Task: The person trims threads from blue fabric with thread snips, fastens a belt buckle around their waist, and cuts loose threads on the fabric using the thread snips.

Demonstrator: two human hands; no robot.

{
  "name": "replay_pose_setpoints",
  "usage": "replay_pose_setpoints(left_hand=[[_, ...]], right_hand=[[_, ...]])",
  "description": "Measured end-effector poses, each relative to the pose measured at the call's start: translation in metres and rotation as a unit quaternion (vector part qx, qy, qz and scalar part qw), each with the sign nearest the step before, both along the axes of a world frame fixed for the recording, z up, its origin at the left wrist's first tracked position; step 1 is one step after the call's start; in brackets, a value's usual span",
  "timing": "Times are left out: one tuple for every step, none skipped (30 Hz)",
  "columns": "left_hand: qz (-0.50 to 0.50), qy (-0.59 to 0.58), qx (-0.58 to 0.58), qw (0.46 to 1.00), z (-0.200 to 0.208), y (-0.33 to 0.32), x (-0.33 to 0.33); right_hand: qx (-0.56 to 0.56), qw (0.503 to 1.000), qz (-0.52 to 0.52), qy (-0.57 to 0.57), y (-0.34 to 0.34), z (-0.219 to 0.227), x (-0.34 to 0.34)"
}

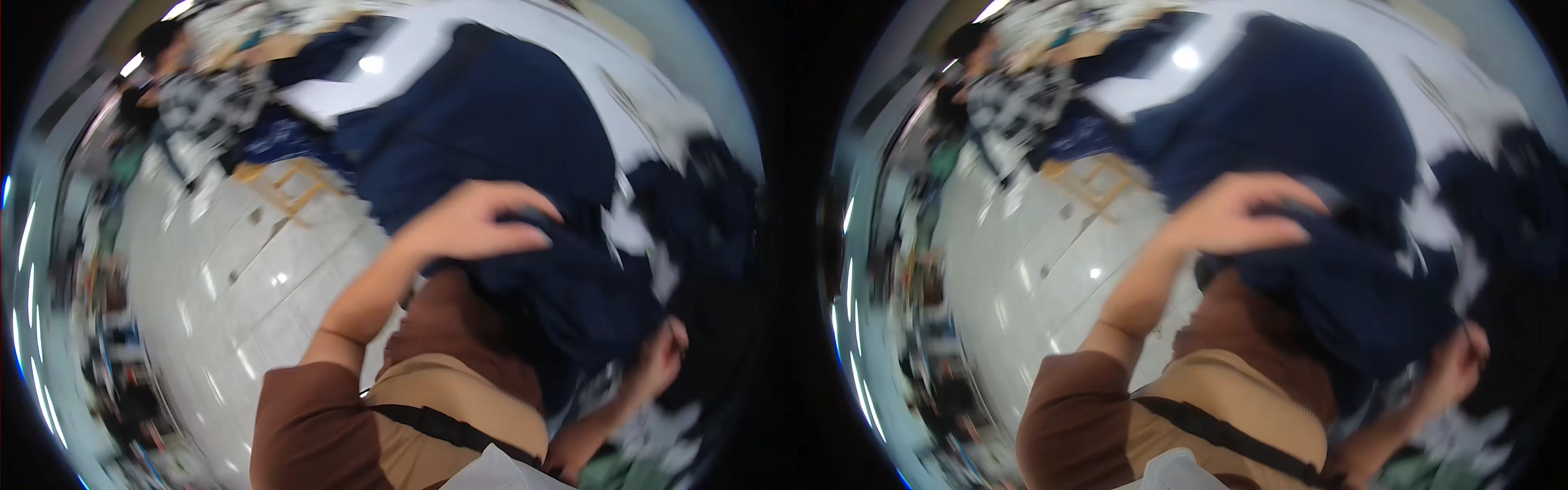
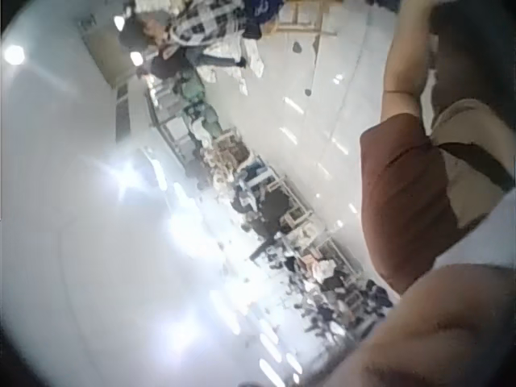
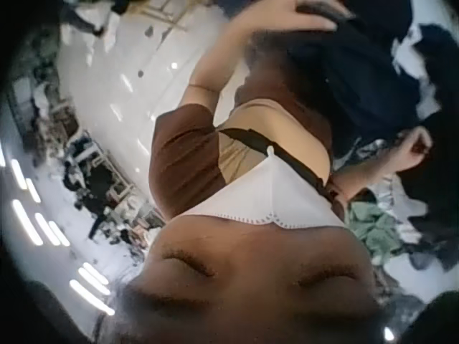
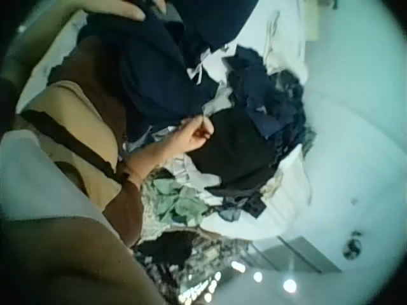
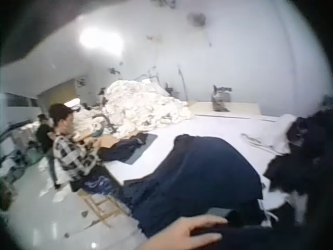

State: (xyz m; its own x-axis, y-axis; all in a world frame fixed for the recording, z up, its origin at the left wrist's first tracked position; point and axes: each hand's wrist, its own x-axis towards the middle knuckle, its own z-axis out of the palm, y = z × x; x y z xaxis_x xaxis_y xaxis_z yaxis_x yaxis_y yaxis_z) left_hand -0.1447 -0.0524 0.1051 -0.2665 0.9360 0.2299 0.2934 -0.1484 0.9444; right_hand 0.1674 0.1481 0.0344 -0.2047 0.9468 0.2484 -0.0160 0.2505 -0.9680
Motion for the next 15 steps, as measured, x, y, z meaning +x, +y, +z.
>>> replay_pose_setpoints(left_hand=[[0.039, 0.06, -0.149, 0.986, 0.003, 0.004, -0.011], [0.093, 0.246, -0.057, 0.963, -0.024, 0.003, -0.023], [0.064, 0.369, -0.171, 0.911, -0.018, 0.008, -0.023], [0.038, 0.344, -0.124, 0.93, -0.027, 0.017, -0.015], [0.016, 0.318, -0.083, 0.944, -0.036, 0.023, -0.005], [-0.069, 0.189, -0.039, 0.979, -0.045, 0.033, 0.007], [-0.121, 0.084, -0.02, 0.989, -0.05, 0.043, 0.023], [-0.12, 0.097, -0.018, 0.988, -0.054, 0.052, 0.039], [-0.117, 0.112, -0.014, 0.987, -0.058, 0.061, 0.054], [-0.119, 0.134, -0.014, 0.984, -0.065, 0.07, 0.064], [-0.127, 0.128, -0.015, 0.983, -0.069, 0.075, 0.071], [-0.148, 0.12, -0.011, 0.982, -0.071, 0.079, 0.077], [-0.167, 0.113, -0.007, 0.979, -0.074, 0.084, 0.08], [-0.166, 0.125, 0.016, 0.978, -0.077, 0.086, 0.079], [-0.17, 0.122, 0.014, 0.978, -0.078, 0.087, 0.079]], right_hand=[[-0.054, 0.991, 0.097, 0.076, 0.007, -0.02, -0.008], [-0.077, 0.994, 0.066, -0.047, -0.031, 0.015, -0.045], [-0.113, 0.988, 0.097, -0.038, -0.037, 0.015, -0.052], [-0.12, 0.985, 0.113, -0.041, -0.038, 0.005, -0.055], [-0.118, 0.983, 0.138, -0.035, -0.044, 0.004, -0.058], [-0.032, 0.988, 0.149, -0.037, -0.047, -0.006, -0.056], [-0.023, 0.989, 0.132, -0.058, -0.051, -0.005, -0.055], [-0.047, 0.988, 0.133, -0.06, -0.054, -0.002, -0.053], [-0.069, 0.986, 0.135, -0.061, -0.055, 0.003, -0.048], [-0.067, 0.983, 0.16, -0.064, -0.054, 0.005, -0.044], [-0.072, 0.983, 0.152, -0.069, -0.056, 0.006, -0.038], [-0.108, 0.98, 0.16, -0.045, -0.059, 0.007, -0.035], [-0.143, 0.975, 0.169, -0.02, -0.06, 0.007, -0.032], [-0.107, 0.979, 0.171, -0.037, -0.06, 0.006, -0.025], [-0.111, 0.979, 0.167, -0.039, -0.062, 0.007, -0.023]])
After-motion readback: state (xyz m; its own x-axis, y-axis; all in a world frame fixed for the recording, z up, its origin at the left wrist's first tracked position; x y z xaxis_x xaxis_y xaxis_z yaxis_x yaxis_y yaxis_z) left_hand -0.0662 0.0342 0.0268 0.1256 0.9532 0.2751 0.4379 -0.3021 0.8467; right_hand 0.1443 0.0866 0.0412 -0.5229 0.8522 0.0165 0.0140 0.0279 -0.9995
